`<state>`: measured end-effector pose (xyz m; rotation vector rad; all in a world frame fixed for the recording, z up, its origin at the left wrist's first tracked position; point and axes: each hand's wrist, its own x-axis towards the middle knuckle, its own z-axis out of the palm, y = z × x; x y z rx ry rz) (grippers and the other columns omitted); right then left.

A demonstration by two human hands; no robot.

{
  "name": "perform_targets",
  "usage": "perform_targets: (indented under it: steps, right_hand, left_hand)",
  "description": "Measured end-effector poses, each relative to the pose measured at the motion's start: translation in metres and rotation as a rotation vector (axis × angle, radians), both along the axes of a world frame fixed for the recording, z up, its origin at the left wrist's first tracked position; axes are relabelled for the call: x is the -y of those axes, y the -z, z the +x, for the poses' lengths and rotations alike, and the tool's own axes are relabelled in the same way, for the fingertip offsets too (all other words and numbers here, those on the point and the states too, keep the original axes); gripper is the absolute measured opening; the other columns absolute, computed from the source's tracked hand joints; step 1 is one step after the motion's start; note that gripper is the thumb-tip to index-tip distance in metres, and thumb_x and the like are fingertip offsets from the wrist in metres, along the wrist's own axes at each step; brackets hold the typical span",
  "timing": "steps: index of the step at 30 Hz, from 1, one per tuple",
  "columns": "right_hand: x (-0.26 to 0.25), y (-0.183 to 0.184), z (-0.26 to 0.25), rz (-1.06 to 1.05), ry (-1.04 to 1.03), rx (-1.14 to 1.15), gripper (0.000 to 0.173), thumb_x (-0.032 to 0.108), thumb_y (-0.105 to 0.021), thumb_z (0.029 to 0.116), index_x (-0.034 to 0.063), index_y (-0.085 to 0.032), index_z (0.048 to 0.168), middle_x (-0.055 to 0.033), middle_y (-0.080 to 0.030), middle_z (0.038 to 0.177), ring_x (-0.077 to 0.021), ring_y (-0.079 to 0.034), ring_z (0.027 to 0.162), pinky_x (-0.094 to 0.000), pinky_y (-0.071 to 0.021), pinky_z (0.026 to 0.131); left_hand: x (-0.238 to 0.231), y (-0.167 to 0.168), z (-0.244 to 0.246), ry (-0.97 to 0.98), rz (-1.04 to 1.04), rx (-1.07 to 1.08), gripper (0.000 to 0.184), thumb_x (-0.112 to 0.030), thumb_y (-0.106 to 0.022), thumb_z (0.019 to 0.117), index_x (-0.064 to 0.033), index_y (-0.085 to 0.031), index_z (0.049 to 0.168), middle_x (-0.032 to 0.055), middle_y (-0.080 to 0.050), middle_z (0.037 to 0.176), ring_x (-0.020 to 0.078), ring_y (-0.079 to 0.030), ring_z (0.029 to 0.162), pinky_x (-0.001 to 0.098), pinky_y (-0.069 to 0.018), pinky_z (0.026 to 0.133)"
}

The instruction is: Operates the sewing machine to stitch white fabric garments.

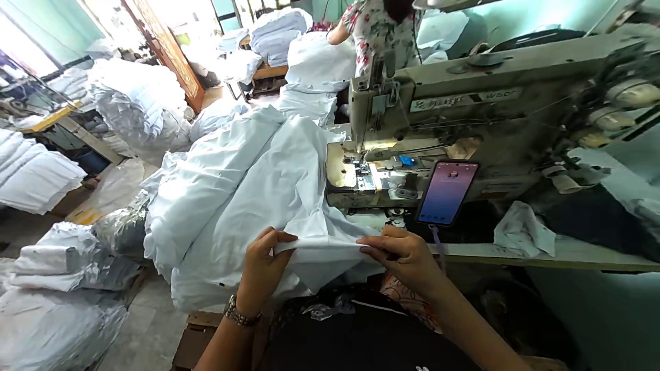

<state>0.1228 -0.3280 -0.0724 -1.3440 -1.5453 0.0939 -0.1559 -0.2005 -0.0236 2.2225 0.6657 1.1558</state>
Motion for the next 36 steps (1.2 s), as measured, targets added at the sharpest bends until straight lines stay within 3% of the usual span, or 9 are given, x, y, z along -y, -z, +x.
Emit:
perform_targets:
  steps: [3, 6, 9, 11, 13, 18, 21, 28, 36]
  right_hand:
    - [-0.004, -0.002, -0.005, 0.01, 0.002, 0.01, 0.016, 0.028, -0.069, 0.0949, 0.0185, -0.081, 0.097, -0.0057, -0.069, 0.103, -0.0079, -0.062, 0.08, -0.0257, -0.0544, 0.07]
    - [-0.005, -0.004, -0.006, -0.088, -0.167, -0.186, 0.019, 0.024, -0.069, 0.097, 0.0079, -0.078, 0.099, -0.0014, -0.074, 0.098, -0.0012, -0.066, 0.084, -0.0186, -0.0569, 0.075]
    - [-0.007, -0.009, 0.006, -0.319, -0.256, -0.536, 0.019, 0.018, -0.068, 0.0971, 0.0041, -0.073, 0.109, 0.0026, -0.071, 0.085, 0.0015, -0.062, 0.069, -0.0171, -0.0536, 0.063]
    - [-0.018, -0.007, 0.021, -0.466, -0.15, -0.678, 0.022, 0.021, -0.067, 0.0978, 0.0058, -0.07, 0.113, 0.0019, -0.066, 0.08, -0.0033, -0.057, 0.058, -0.0219, -0.0498, 0.053]
    - [-0.033, -0.001, 0.034, -0.513, -0.042, -0.772, 0.024, 0.021, -0.065, 0.0997, 0.0052, -0.067, 0.117, -0.0001, -0.063, 0.08, -0.0058, -0.053, 0.055, -0.0234, -0.0474, 0.05]
    - [-0.055, 0.002, 0.039, -0.423, 0.001, -0.922, 0.018, 0.016, -0.064, 0.1003, 0.0037, -0.065, 0.113, -0.0004, -0.06, 0.076, -0.0053, -0.05, 0.05, -0.0203, -0.0452, 0.046]
    - [-0.052, 0.007, 0.031, -0.401, -0.015, -0.92, 0.02, 0.019, -0.065, 0.1003, 0.0044, -0.065, 0.114, -0.0009, -0.063, 0.077, -0.0063, -0.052, 0.051, -0.021, -0.0456, 0.046]
    - [-0.06, 0.007, 0.022, -0.324, 0.08, -0.95, 0.019, 0.016, -0.063, 0.1012, 0.0037, -0.065, 0.116, -0.0016, -0.063, 0.079, -0.0062, -0.053, 0.052, -0.02, -0.0468, 0.047]
    - [-0.063, 0.006, 0.027, -0.354, 0.066, -0.964, 0.02, 0.014, -0.062, 0.1018, 0.0033, -0.066, 0.118, -0.0017, -0.062, 0.078, -0.0069, -0.052, 0.051, -0.0207, -0.0464, 0.046]
  left_hand:
    - [-0.008, -0.016, 0.03, 0.097, -0.019, 0.088, 0.013, -0.006, -0.059, 0.0992, -0.0022, -0.07, 0.106, 0.0031, -0.067, 0.106, 0.0082, -0.064, 0.104, 0.0273, -0.0546, 0.094]
    - [-0.028, -0.034, 0.083, 0.113, 0.055, 0.068, 0.017, -0.005, -0.052, 0.1022, 0.0007, -0.067, 0.107, 0.0029, -0.07, 0.1, 0.0035, -0.066, 0.095, 0.0242, -0.056, 0.088]
    - [-0.07, -0.046, 0.141, 0.031, 0.207, -0.291, 0.018, -0.017, -0.06, 0.1014, -0.006, -0.073, 0.106, 0.0085, -0.069, 0.096, 0.0198, -0.067, 0.089, 0.0409, -0.0573, 0.08]
    - [-0.096, -0.048, 0.184, 0.015, 0.151, -0.65, 0.019, -0.02, -0.061, 0.1004, -0.0065, -0.072, 0.108, 0.0151, -0.07, 0.102, 0.0324, -0.069, 0.095, 0.0555, -0.0564, 0.082]
    - [-0.118, -0.038, 0.223, 0.013, 0.126, -0.834, 0.026, -0.022, -0.06, 0.1015, -0.0036, -0.07, 0.116, 0.0205, -0.07, 0.113, 0.04, -0.068, 0.105, 0.0627, -0.0534, 0.088]
    - [-0.149, -0.028, 0.26, 0.037, 0.049, -0.685, 0.036, -0.028, -0.071, 0.0927, -0.0014, -0.07, 0.118, 0.0216, -0.07, 0.118, 0.0388, -0.065, 0.114, 0.0619, -0.0492, 0.098]
    - [-0.151, -0.026, 0.257, 0.032, -0.027, -0.644, 0.034, -0.027, -0.074, 0.0902, 0.0004, -0.071, 0.109, 0.0221, -0.07, 0.11, 0.0387, -0.066, 0.11, 0.0617, -0.05, 0.095]
    - [-0.144, -0.029, 0.263, -0.006, -0.04, -0.643, 0.036, -0.025, -0.074, 0.0911, 0.0011, -0.068, 0.116, 0.0236, -0.069, 0.116, 0.0392, -0.064, 0.114, 0.0603, -0.0483, 0.098]
    - [-0.162, -0.022, 0.266, 0.075, 0.015, -0.602, 0.034, -0.028, -0.077, 0.0891, -0.0016, -0.071, 0.11, 0.0205, -0.072, 0.108, 0.0368, -0.068, 0.106, 0.0597, -0.051, 0.093]
